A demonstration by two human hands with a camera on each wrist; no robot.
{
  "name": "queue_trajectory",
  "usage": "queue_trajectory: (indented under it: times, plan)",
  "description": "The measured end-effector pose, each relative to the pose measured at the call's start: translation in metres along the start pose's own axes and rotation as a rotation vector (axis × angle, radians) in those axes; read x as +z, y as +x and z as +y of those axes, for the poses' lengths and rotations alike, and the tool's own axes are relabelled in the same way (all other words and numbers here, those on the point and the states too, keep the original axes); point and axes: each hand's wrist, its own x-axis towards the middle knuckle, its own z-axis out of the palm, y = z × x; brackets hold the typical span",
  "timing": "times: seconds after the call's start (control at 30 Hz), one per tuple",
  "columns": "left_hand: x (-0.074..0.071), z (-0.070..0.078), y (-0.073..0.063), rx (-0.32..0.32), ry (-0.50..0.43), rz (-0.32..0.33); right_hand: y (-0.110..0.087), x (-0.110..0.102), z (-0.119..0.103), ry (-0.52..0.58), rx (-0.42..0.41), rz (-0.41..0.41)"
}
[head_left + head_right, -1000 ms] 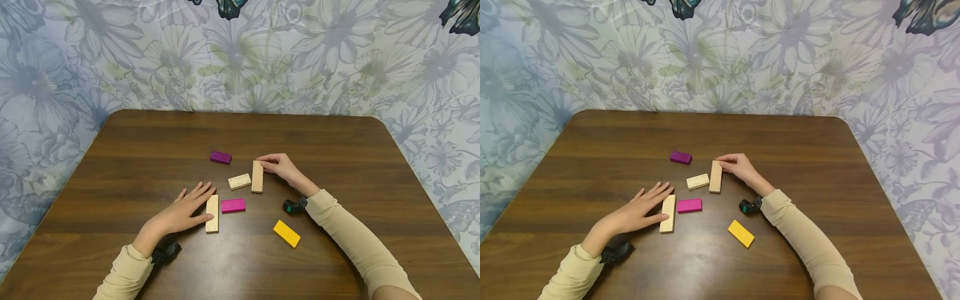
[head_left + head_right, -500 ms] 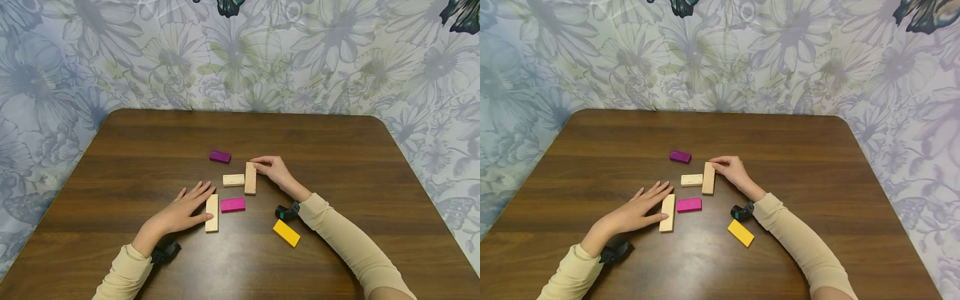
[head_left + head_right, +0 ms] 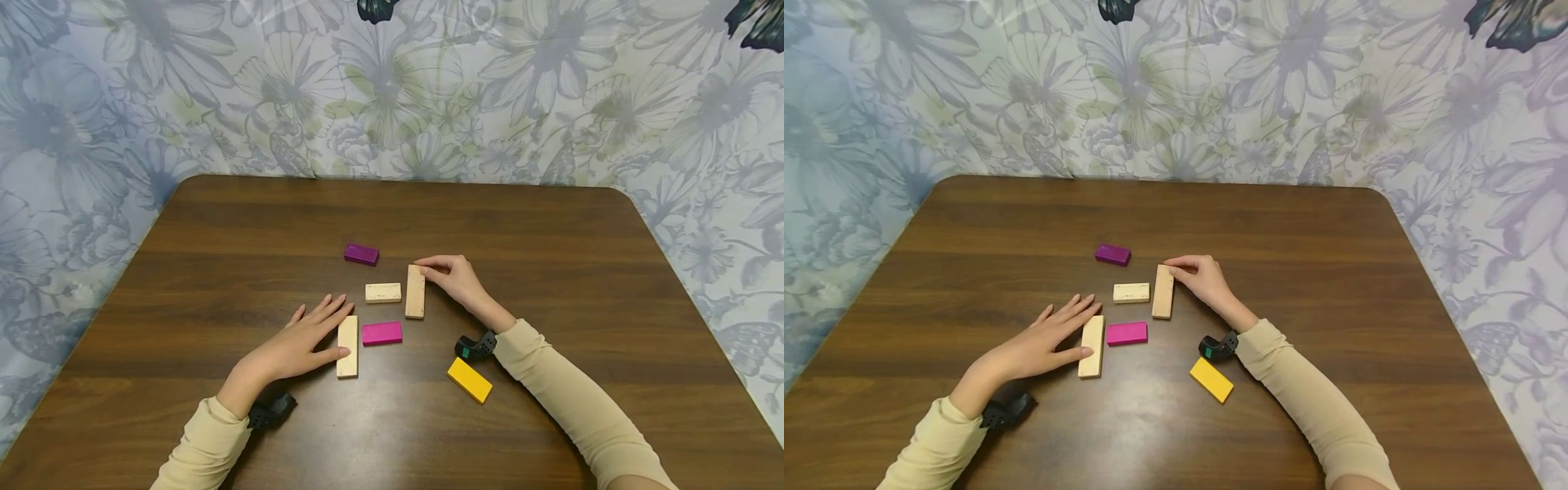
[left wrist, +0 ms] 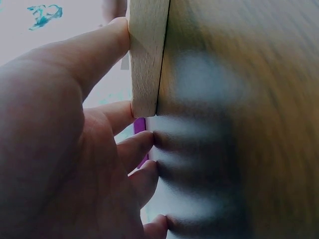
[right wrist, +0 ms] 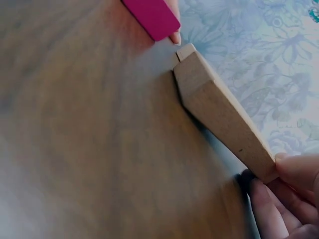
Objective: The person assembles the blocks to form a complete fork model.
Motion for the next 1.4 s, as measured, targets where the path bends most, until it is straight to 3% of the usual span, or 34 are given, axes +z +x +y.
queue_trajectory:
  times: [0.27,0.4,0.5,0.6,0.8,1.07,1.4]
  plan:
    - [-0.002,0.000,0.001,-0.004,0.003,0.004,0.000,0.002,0.004,-0.037,-0.124,0.011]
    - [-0.002,0.001,0.001,-0.001,0.000,0.000,-0.007,-0.003,0.007,-0.043,-0.205,-0.125]
    - [-0.001,0.001,0.002,-0.001,0.002,0.001,-0.017,-0.010,0.010,-0.131,-0.267,-0.259]
    - [-0.001,0.001,0.002,-0.002,0.007,0.003,-0.027,-0.014,0.011,-0.226,-0.327,-0.331]
    - [0.000,0.001,0.000,0.004,0.008,-0.009,-0.041,-0.013,0.013,-0.280,-0.397,-0.332]
    - [-0.001,0.001,-0.004,0.044,-0.007,-0.012,-0.044,-0.010,0.013,-0.298,-0.460,-0.297]
    - [0.002,0.001,-0.003,0.037,0.009,0.008,-0.044,-0.010,0.015,-0.306,-0.461,-0.294]
